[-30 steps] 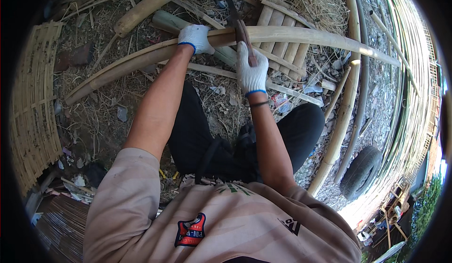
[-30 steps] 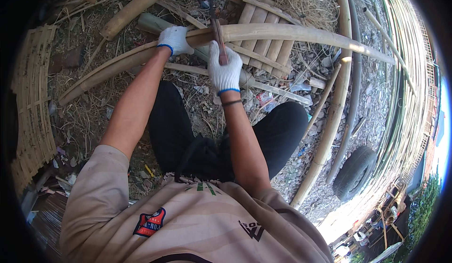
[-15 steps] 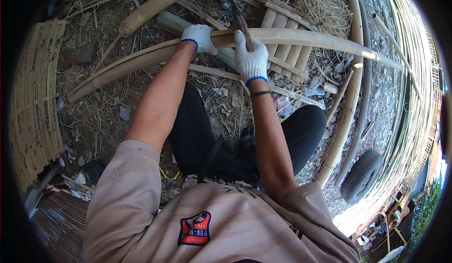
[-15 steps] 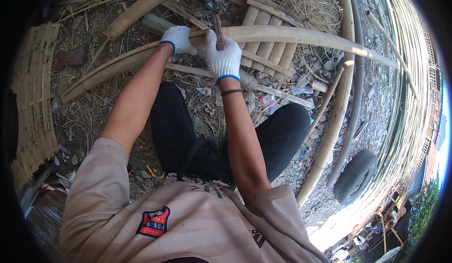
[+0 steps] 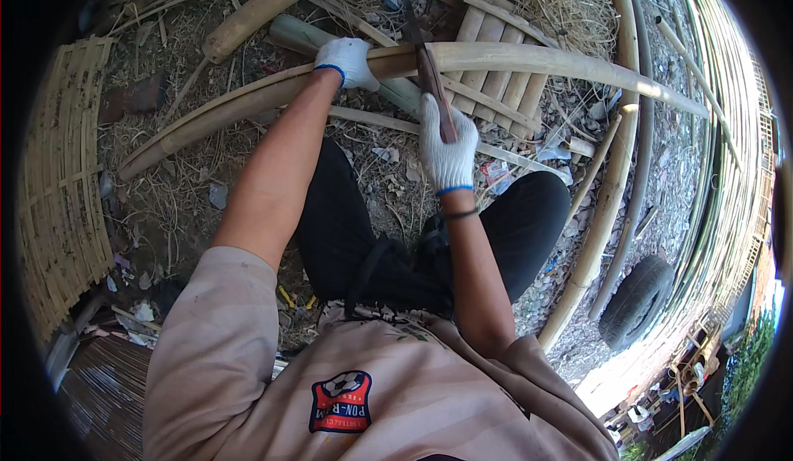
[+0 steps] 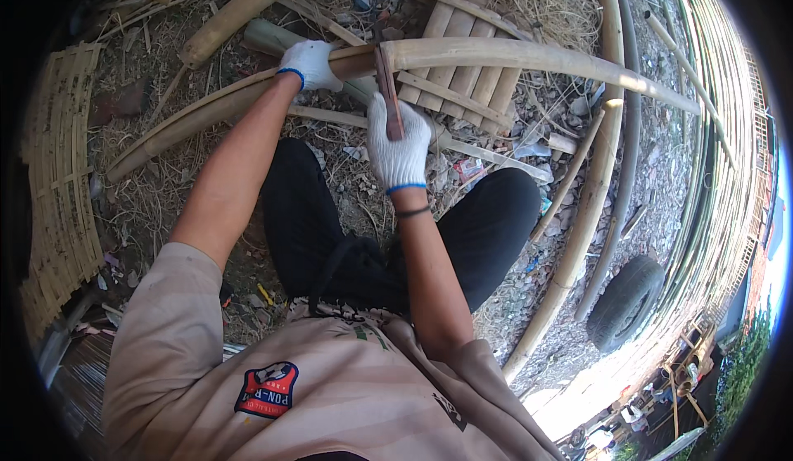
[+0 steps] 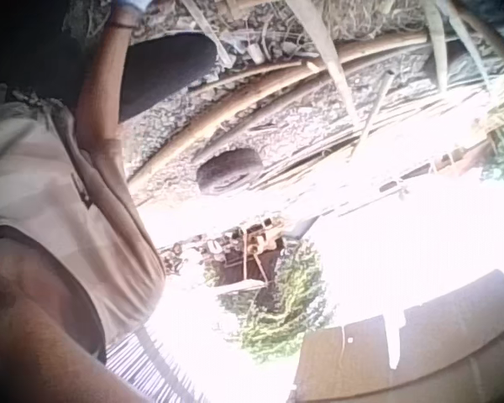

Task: Cutting a bamboo pole with a hand saw in a woodworking area.

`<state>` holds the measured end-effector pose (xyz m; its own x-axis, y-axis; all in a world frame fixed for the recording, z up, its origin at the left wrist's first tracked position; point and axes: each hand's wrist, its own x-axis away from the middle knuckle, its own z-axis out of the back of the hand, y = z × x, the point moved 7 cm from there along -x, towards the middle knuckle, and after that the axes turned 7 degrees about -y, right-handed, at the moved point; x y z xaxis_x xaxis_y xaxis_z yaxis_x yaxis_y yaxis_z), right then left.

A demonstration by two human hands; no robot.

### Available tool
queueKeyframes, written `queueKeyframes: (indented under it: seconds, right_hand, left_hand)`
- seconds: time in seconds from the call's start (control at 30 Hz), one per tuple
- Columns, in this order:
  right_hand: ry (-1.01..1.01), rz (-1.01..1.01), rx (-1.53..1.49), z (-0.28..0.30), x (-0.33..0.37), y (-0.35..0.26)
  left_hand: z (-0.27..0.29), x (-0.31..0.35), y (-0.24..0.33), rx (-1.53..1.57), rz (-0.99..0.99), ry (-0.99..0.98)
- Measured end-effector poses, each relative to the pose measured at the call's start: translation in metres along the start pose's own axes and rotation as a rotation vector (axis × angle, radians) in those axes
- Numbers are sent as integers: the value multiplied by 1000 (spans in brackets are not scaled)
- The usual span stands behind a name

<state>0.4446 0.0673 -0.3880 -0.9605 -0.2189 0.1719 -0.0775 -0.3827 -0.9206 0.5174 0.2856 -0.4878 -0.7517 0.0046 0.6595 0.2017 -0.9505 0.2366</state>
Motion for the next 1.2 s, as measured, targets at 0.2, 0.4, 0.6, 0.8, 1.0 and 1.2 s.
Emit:
queueKeyframes:
  seconds: [0.2,0.4,0.6,0.8,1.0,1.2]
  right_hand:
    - [-42,-220,-1,44,115,-15]
    - [8,15,169,2,-37,-6]
    - [-77,-335,43,53,134,-20]
    - [-38,-1,123,-6,-37,0]
    - [-65,-97,53,4,7,8]
    - [33,28,170,0,2,13]
  left_hand:
    - [12,12,-13,-8,4,94]
    - [-1,-24,3,-14,-35,88]
    - [12,9,-17,14,-18,64]
    - [11,-2,9,7,-52,46]
    - [-13,13,14,-9,-72,-70]
    - [2,7,13,-33,-88,46]
